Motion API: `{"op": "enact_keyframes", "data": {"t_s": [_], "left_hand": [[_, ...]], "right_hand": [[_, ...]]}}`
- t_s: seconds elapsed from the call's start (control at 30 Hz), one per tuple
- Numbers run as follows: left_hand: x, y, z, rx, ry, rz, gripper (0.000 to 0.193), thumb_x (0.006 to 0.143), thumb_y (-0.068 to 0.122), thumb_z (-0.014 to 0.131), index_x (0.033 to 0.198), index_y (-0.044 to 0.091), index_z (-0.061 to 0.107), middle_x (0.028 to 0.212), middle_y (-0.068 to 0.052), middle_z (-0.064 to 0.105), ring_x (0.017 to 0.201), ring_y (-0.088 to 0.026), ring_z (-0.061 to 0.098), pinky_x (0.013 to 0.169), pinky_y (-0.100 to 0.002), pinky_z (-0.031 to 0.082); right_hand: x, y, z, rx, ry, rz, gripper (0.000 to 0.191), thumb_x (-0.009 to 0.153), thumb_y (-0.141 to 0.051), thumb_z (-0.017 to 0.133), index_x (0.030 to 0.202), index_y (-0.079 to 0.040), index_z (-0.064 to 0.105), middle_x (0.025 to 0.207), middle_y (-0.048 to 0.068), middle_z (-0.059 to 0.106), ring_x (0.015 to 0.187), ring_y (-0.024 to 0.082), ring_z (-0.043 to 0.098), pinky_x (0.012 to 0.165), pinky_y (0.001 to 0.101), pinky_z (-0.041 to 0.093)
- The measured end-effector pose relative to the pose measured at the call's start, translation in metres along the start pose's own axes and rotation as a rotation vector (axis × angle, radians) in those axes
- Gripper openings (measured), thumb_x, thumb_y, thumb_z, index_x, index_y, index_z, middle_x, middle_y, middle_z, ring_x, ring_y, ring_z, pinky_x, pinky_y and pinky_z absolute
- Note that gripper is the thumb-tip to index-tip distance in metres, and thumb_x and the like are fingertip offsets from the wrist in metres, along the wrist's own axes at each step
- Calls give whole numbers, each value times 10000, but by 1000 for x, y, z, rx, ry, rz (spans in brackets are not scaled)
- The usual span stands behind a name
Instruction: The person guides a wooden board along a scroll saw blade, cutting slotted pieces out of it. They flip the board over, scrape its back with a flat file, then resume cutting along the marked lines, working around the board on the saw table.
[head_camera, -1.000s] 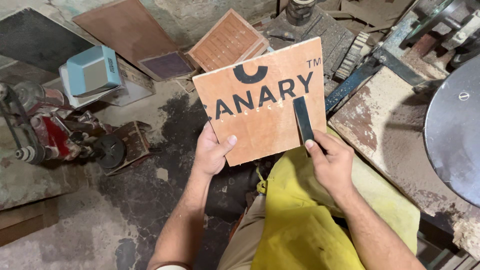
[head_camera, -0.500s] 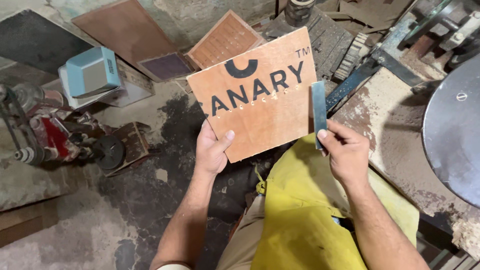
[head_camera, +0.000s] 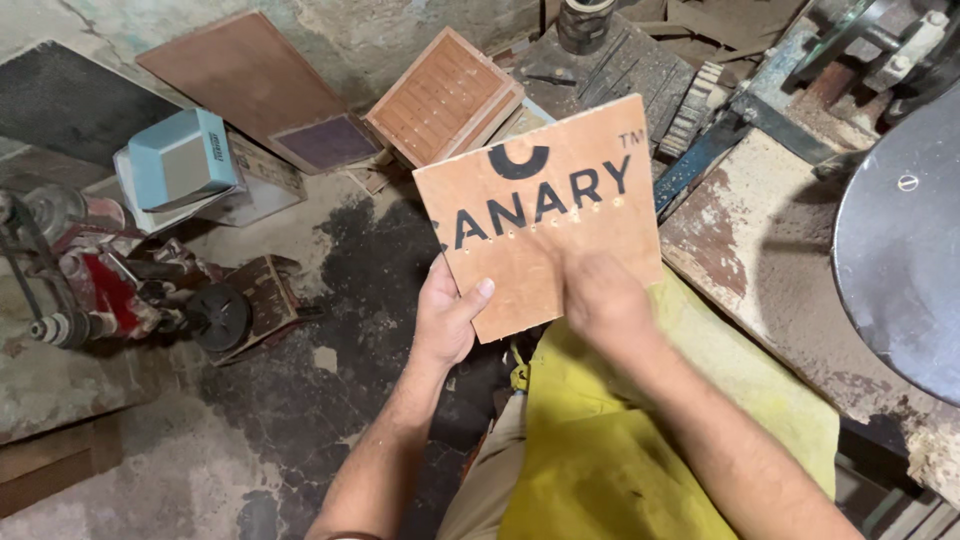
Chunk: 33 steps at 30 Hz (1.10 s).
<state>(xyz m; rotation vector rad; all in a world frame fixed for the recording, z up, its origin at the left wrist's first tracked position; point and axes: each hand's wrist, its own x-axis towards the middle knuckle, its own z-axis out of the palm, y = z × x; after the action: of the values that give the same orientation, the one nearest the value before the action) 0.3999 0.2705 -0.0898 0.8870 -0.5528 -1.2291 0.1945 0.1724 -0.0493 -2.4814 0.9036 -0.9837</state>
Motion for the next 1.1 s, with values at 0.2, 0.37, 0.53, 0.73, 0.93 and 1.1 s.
{"op": "enact_keyframes", "data": {"t_s": [0.2,0.37,0.53,0.73,0.93,1.1], "left_hand": [[2,2,4,-5,-2,-17,582,952,2,687,1478,-42,440,1396,-119,608,1287,-186,582,1126,-360,456],[3,-7,0,61,-32,-6,577,944,-14,681,1471,-38,445,1396,-99,605,1294,-166,574,1144,-347,444],[2,-8,-9,67,-40,-19,587,950,-16,696,1478,-37,440,1377,-91,602,1275,-162,571,1135,-352,447],[2,-1,-12,93,-91,-56,633,915,-23,688,1485,-17,414,1408,-84,586,1310,-152,556,1145,-341,435],[3,1,-18,92,34,13,622,903,-77,663,1485,-55,444,1416,-136,590,1317,-213,567,1154,-373,441],[-1,30,-45,113,290,91,685,852,-92,619,1505,-28,424,1431,-138,581,1309,-238,572,1131,-399,450]], "right_hand": [[13,-4,8,-122,81,-12,424,883,98,630,1299,79,707,790,129,620,708,274,609,651,416,526],[18,4,16,-107,-57,-110,282,857,24,662,1135,8,710,762,141,607,728,328,611,690,446,524],[21,3,26,-114,62,-176,371,853,26,628,1216,62,696,935,153,652,855,311,652,777,433,561],[37,38,16,-105,146,87,26,936,0,678,949,-19,689,812,145,619,748,349,627,680,468,502],[-13,73,56,-65,228,311,230,924,-54,682,1133,34,720,915,228,670,835,407,652,751,480,533],[-55,87,97,128,-1,822,138,884,-70,725,1000,-3,759,773,206,692,651,295,687,658,428,547]]}}
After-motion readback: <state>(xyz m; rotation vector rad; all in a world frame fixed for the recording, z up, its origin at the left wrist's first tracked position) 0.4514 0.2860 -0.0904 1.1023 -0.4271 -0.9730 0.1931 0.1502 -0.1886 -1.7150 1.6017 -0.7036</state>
